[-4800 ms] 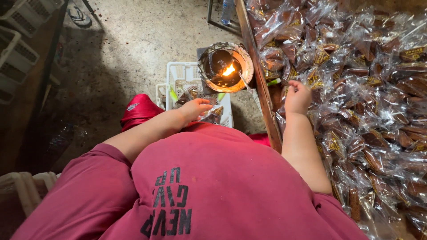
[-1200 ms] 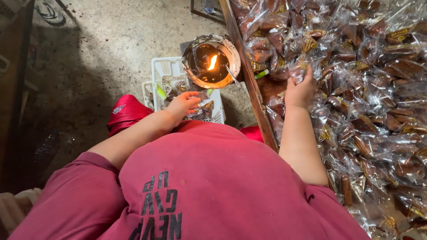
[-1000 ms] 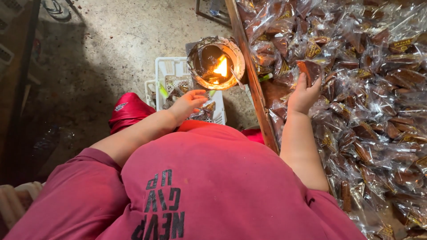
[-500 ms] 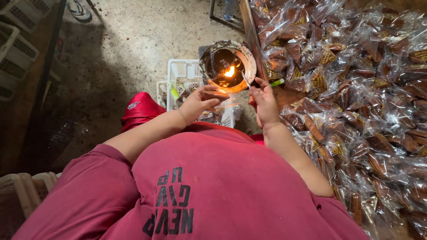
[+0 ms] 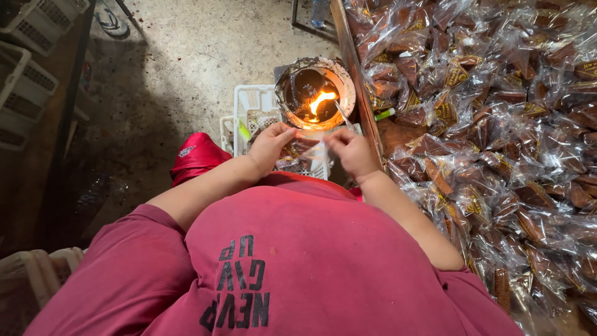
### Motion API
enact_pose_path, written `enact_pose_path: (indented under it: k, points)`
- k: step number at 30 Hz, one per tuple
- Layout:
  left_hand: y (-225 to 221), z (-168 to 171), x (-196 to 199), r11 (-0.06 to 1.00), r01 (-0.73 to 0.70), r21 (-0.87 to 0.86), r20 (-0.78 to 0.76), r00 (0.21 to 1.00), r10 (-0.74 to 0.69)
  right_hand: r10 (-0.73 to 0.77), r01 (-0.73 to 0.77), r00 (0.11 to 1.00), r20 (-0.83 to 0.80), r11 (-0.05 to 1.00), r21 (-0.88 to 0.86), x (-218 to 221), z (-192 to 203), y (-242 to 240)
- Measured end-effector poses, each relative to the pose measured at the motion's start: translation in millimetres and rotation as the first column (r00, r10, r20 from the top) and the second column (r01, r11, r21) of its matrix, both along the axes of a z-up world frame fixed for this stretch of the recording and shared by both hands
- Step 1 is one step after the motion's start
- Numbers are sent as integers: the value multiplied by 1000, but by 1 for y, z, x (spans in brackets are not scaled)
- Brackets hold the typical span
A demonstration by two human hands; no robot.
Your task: Sealing plastic food bags by folding the top and passing it over a small flame.
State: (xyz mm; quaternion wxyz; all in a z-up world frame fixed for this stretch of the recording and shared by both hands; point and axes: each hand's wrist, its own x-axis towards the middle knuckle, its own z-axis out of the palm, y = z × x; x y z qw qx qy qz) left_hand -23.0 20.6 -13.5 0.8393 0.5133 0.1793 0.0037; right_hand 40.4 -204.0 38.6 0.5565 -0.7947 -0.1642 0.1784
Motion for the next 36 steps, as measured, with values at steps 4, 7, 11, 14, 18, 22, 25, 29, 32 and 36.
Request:
enact_pose_path:
  k: [4,7,11,14,18,22,25,29,32,36]
  points:
    - [0,2,-1,1000,-5,21,-3,1000,5,-81,79,990,119,997,19,-11,46,0]
    - [-2,-5,-1,1000,11,-8,-4,1000,-11,56,-51,991,122,998,-46,-7,21,1]
    - [-16,75,-24,994,73,-82,-36,996,-76,-121,116,992,29,985,129,-28,61,9]
    - [-14,71,-22,987,106,-118,-47,993,-113,8,-10,1000,8,990,138,-8,21,1]
    - [-12,35,-22,972,235,-25,81,969,-232,138,-127,977,-164,989,75,-21,26,7]
    - [-10,31,-14,980,183,-77,79,981,-177,-82,81,996,15,993,82,-13,28,0]
    - [-13,37,-18,974,189,-127,18,982,-188,-61,58,998,20,988,145,-16,25,7]
    - [-16,50,-21,952,165,-258,-78,979,-191,-16,29,998,-54,969,244,3,-19,0]
    - [-21,114,-31,950,116,-291,-105,983,-152,-23,35,999,-46,962,271,-4,3,-1]
    - [-12,46,-15,917,121,-381,-122,976,-179,-41,53,997,-61,978,201,-12,29,2]
